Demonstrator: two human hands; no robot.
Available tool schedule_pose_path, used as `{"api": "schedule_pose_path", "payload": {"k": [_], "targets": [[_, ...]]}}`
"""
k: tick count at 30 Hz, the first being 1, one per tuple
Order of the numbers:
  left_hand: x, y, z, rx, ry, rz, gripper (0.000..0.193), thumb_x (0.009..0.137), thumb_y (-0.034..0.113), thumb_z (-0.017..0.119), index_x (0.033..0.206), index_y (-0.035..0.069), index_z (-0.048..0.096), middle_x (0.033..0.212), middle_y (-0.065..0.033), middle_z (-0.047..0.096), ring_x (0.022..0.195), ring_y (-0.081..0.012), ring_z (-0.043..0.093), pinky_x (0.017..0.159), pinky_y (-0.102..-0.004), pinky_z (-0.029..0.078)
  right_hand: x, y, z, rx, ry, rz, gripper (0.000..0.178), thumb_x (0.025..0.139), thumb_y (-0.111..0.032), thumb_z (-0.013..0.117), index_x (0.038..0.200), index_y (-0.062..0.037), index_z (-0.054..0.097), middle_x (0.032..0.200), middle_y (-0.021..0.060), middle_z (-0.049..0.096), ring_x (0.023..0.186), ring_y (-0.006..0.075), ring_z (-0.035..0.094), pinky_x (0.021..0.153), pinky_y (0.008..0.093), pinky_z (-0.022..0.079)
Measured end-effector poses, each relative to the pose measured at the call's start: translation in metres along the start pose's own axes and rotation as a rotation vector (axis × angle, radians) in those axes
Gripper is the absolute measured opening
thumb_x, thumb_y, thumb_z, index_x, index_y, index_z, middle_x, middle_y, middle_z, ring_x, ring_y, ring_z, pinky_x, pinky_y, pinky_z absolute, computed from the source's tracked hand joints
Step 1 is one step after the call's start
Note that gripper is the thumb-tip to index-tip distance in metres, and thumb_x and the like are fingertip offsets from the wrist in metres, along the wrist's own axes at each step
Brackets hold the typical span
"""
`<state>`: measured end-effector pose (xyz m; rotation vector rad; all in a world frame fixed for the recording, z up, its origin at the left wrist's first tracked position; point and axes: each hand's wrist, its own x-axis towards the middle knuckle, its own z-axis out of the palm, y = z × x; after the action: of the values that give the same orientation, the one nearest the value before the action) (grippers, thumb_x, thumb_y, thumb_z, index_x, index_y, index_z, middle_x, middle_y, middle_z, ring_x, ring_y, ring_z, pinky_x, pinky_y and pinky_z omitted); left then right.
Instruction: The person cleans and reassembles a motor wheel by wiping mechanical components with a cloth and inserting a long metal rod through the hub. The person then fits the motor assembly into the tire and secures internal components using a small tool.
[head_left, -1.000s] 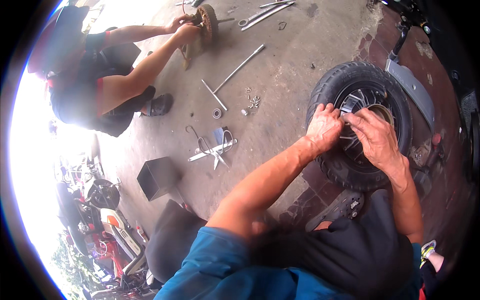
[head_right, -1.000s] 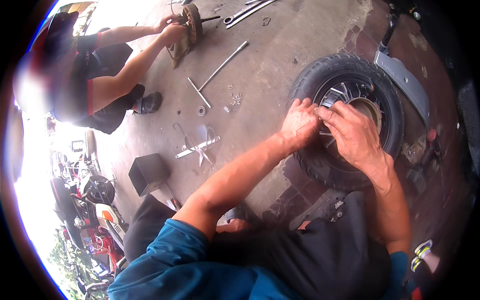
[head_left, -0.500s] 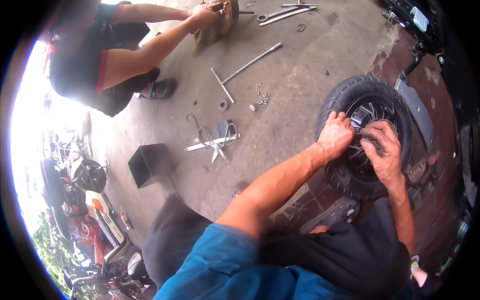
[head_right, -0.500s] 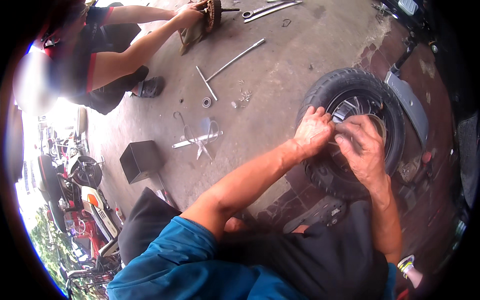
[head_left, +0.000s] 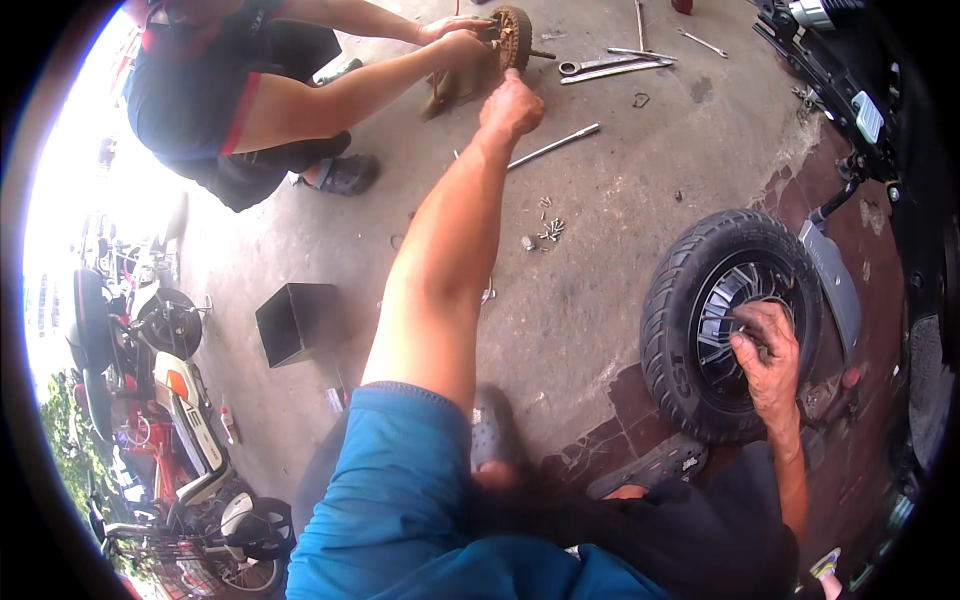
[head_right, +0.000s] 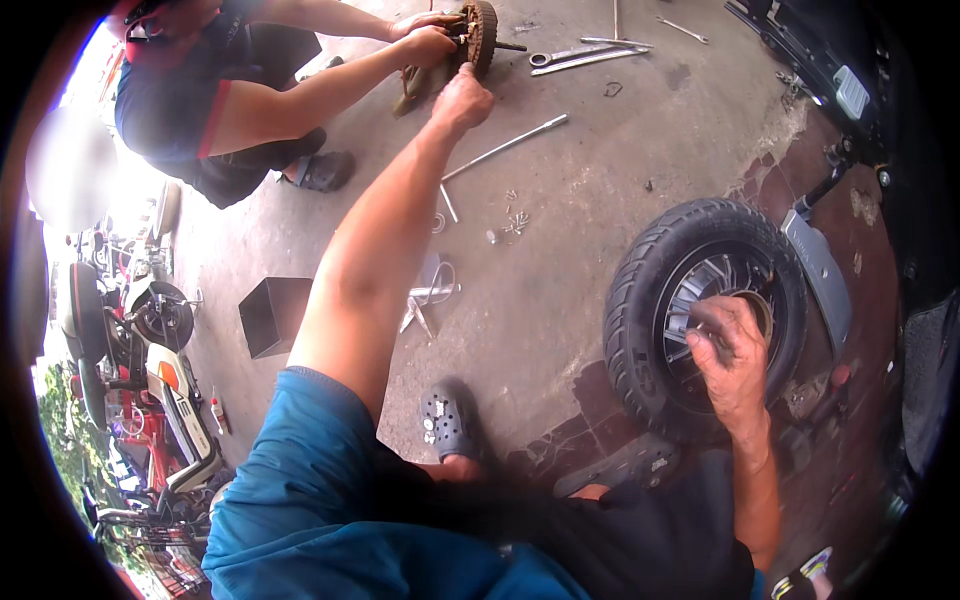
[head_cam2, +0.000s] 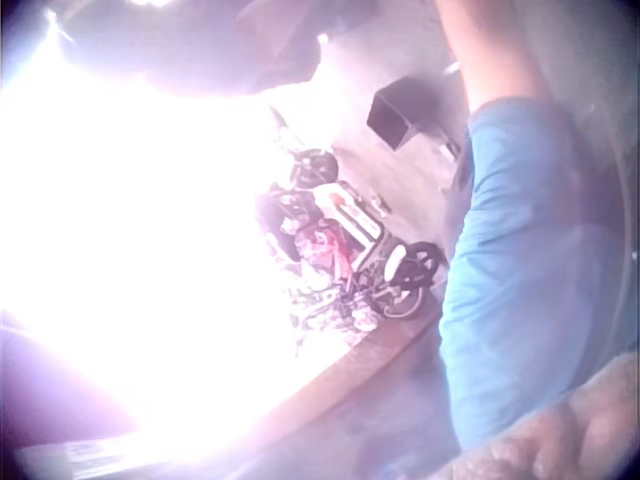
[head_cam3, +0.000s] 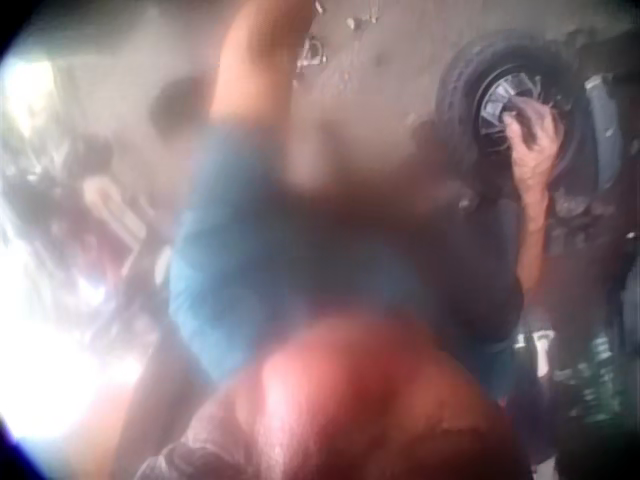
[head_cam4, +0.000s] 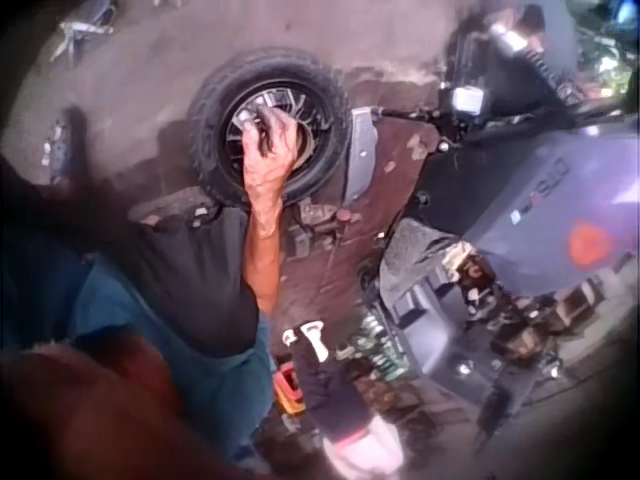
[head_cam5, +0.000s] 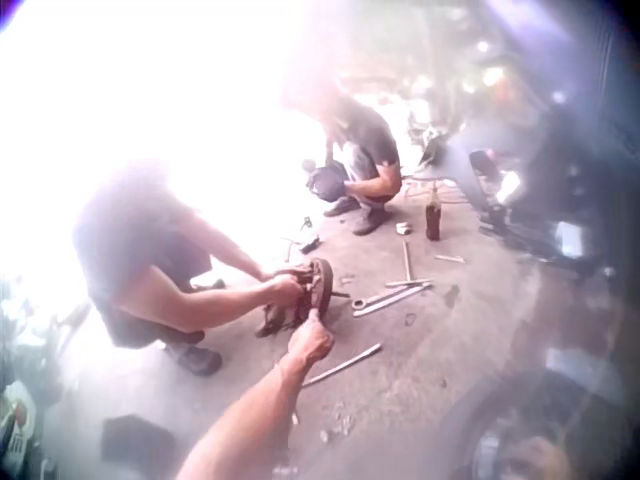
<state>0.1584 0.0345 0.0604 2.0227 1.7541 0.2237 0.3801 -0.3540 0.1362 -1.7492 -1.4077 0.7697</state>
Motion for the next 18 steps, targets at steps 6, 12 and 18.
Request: {"api": "schedule_pose_path", "payload": {"k": [6, 12, 18], "targets": [[0.000, -0.015, -0.004, 0.058, 0.013, 0.002, 0.057, 0.085, 0.015, 0.048, 0.139, 0.000, 0.036, 0.123, -0.0236, 0.060, 0.118, -0.0368, 0.056, 0.099, -0.0423, 0.045, -0.003, 0.000, -0.002, 0.032, 0.019, 0.035, 0.025, 0.084, -0.012, 0.069, 0.105, 0.0027, 0.066, 0.105, 0.0108, 0.058, 0.095, 0.0205, 0.060, 0.082, 0.0304, 0.050], [-0.094, -0.002, 0.082, -0.258, -0.025, 0.174, 0.048, 0.082, 0.018, 0.060, 0.129, 0.008, 0.055, 0.100, -0.0203, 0.068, 0.096, -0.0364, 0.065, 0.087, -0.0440, 0.051, -0.007, 0.002, -0.002, 0.062, 0.029, 0.069, 0.027, 0.085, -0.011, 0.069, 0.107, 0.0026, 0.065, 0.108, 0.0100, 0.057, 0.096, 0.0190, 0.059, 0.082, 0.0309, 0.052], [-0.254, 0.037, 0.116, -0.340, -0.126, 1.013, 0.037, 0.073, 0.019, 0.070, 0.108, 0.008, 0.062, 0.099, -0.0099, 0.058, 0.099, -0.0297, 0.053, 0.090, -0.0445, 0.042, -0.011, -0.003, 0.000, 0.097, 0.032, 0.115, 0.027, 0.086, -0.012, 0.068, 0.108, 0.0035, 0.064, 0.109, 0.0098, 0.056, 0.096, 0.0195, 0.060, 0.082, 0.0312, 0.052]]}}
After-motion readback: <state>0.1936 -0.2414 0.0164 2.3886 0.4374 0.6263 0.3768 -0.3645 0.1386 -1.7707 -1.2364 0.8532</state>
